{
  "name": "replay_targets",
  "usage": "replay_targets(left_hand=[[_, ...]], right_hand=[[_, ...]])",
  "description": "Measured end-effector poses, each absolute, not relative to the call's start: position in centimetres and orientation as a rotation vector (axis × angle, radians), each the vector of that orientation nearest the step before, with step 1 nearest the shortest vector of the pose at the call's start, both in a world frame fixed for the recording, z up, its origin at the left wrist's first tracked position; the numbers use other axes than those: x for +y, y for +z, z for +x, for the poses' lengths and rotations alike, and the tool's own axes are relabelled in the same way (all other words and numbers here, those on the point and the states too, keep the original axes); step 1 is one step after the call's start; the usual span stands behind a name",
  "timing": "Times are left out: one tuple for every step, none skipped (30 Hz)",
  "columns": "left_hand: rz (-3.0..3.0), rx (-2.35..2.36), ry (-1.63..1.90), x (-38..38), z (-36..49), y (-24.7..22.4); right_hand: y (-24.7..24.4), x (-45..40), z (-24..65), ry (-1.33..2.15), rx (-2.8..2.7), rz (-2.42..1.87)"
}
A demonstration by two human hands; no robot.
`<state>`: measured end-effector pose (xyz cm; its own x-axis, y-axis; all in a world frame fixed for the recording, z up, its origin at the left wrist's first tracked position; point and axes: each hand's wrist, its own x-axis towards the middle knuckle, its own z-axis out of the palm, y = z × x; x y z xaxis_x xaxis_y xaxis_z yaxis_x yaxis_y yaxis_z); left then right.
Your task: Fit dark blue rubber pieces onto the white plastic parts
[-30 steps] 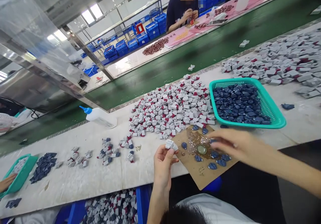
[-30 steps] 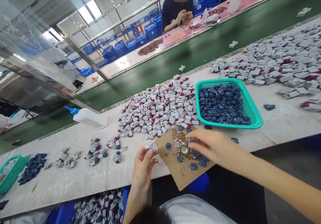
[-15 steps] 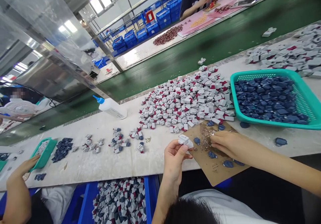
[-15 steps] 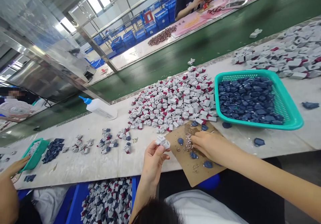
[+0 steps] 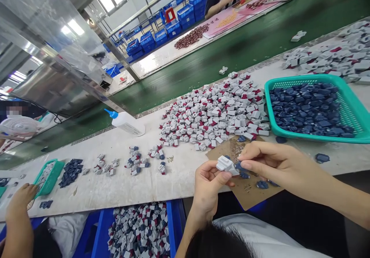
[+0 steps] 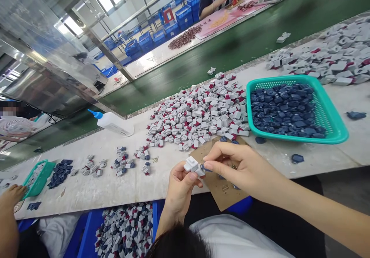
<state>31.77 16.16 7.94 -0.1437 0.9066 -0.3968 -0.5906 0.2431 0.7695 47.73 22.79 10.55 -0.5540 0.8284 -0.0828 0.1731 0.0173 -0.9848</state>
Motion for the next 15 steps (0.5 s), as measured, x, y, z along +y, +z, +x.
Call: replay_targets(left_hand=[[0.385, 1.073, 1.355, 16.2, 31.8, 7.9], [0.391, 1.070, 1.355, 16.2, 31.8, 7.9], [0.401, 1.069, 1.351, 16.2, 31.8, 7.9], [0.414, 1.069, 1.346, 16.2, 31.8, 7.8], [0.428, 1.073, 1.341, 16.2, 31.8, 7.8], [0.441, 1.080, 1.339, 16.1, 31.8, 7.7], [0.453, 1.089, 1.340, 16.1, 31.9, 7.7], [0.462, 1.098, 1.344, 16.0, 32.0, 7.6], [0.467, 1.105, 1.352, 16.0, 32.2, 7.5], [0.468, 1.110, 1.363, 16.0, 32.3, 7.4], [0.464, 1.112, 1.376, 15.9, 32.5, 7.2], [0.456, 1.116, 1.388, 15.9, 32.7, 7.1], [0.446, 1.121, 1.401, 15.9, 32.8, 7.0], [0.436, 1.128, 1.411, 15.9, 32.9, 6.8], [0.432, 1.135, 1.415, 15.9, 32.9, 6.7]], right_hand=[[10.5, 22.9, 47.8, 1.567, -1.800, -1.024], [10.5, 23.1, 47.9, 1.555, -1.851, -1.013], [10.5, 23.3, 48.0, 1.543, -1.911, -0.993], [10.6, 23.4, 48.0, 1.534, -1.966, -0.970], [10.7, 23.6, 48.1, 1.531, -2.011, -0.946], [10.8, 23.7, 48.1, 1.533, -2.039, -0.924], [10.9, 23.8, 48.1, 1.538, -2.047, -0.903], [10.8, 23.9, 48.0, 1.551, -2.033, -0.889], [10.7, 23.9, 48.0, 1.577, -2.001, -0.876], [10.4, 23.9, 47.9, 1.613, -1.958, -0.863], [10.0, 23.9, 47.8, 1.655, -1.906, -0.851], [9.6, 23.8, 47.7, 1.701, -1.854, -0.842], [9.1, 23.7, 47.6, 1.748, -1.807, -0.843], [8.6, 23.6, 47.6, 1.795, -1.771, -0.856], [8.2, 23.5, 47.4, 1.834, -1.742, -0.872]])
